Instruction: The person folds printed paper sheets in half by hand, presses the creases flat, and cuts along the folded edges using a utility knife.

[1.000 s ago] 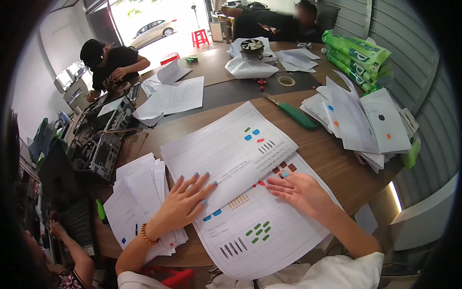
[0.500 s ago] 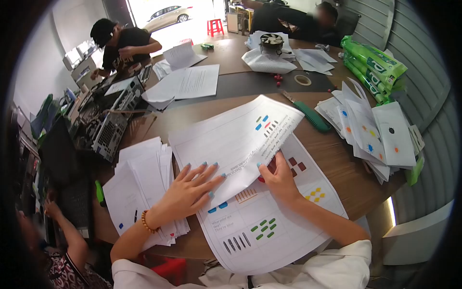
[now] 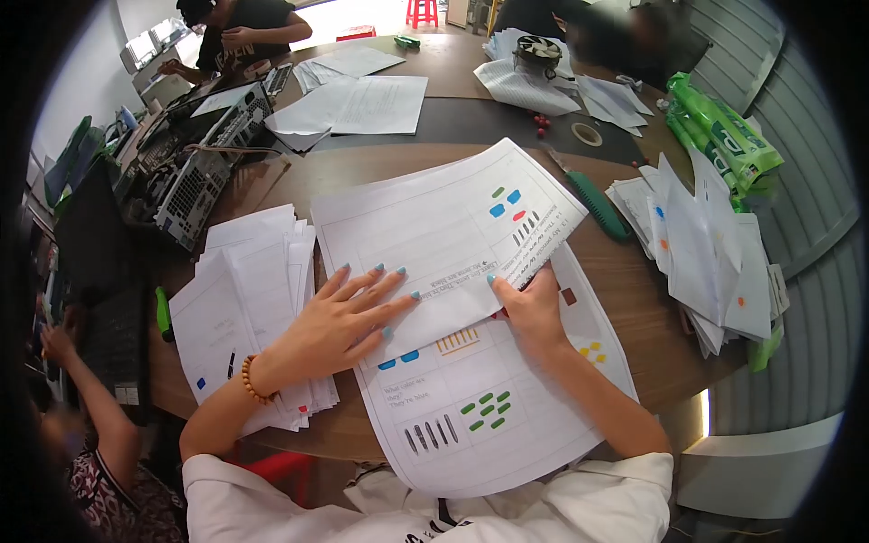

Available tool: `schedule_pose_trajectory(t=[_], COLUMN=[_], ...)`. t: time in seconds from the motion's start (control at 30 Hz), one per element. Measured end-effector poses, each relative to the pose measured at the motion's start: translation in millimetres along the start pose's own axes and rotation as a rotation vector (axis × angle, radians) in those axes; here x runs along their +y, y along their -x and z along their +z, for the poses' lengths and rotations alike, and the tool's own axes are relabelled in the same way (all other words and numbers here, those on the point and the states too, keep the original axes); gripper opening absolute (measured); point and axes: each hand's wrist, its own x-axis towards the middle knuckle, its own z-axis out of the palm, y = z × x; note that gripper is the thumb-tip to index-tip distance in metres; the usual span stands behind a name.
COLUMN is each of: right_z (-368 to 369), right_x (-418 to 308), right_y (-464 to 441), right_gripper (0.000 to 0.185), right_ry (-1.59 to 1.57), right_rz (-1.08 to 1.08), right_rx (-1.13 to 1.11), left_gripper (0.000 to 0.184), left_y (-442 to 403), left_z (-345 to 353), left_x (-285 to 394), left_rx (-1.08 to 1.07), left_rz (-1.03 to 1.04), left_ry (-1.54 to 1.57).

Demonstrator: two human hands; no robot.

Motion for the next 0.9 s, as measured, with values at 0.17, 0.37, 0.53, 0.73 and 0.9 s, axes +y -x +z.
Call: schedule_pose_trajectory(t=[0.17,0.37,0.53,0.73,0.9], right_z=[1.3,18.7,24.9,30.9,36.5], right_x=[12.6,8.6,6.6,7.0,5.9], right_y=[3.2,15.1,19.0,22.7,25.1], right_gripper=[0.059,0.063,0.060,0.062,0.060], right_ry=[0.465,1.001,1.149,1.229,1.315], right_rz=[-0.426,-0.975,-1.000,-0.988,-1.000], right_rx=[-0.079,-0.442,-0.537,-0.535,-0.546], left_gripper=[0.054,0.079,0.077,0.049,0.051], left_y=[2.1,1.5,5.2,11.2,11.9], left_z=[0.3,-21.1,-22.6,-45.4,-54.4], left_x=[-5.3,-25.3,-27.3,-31.4,-22.8], left_rx=[0.017,-0.204,-0.162,-0.054,0.007], left_rz=[0.045,0.093,0.033,-0.063,0.097], left_ry=[0.068,0.436,0.407,-0.022,-0.257])
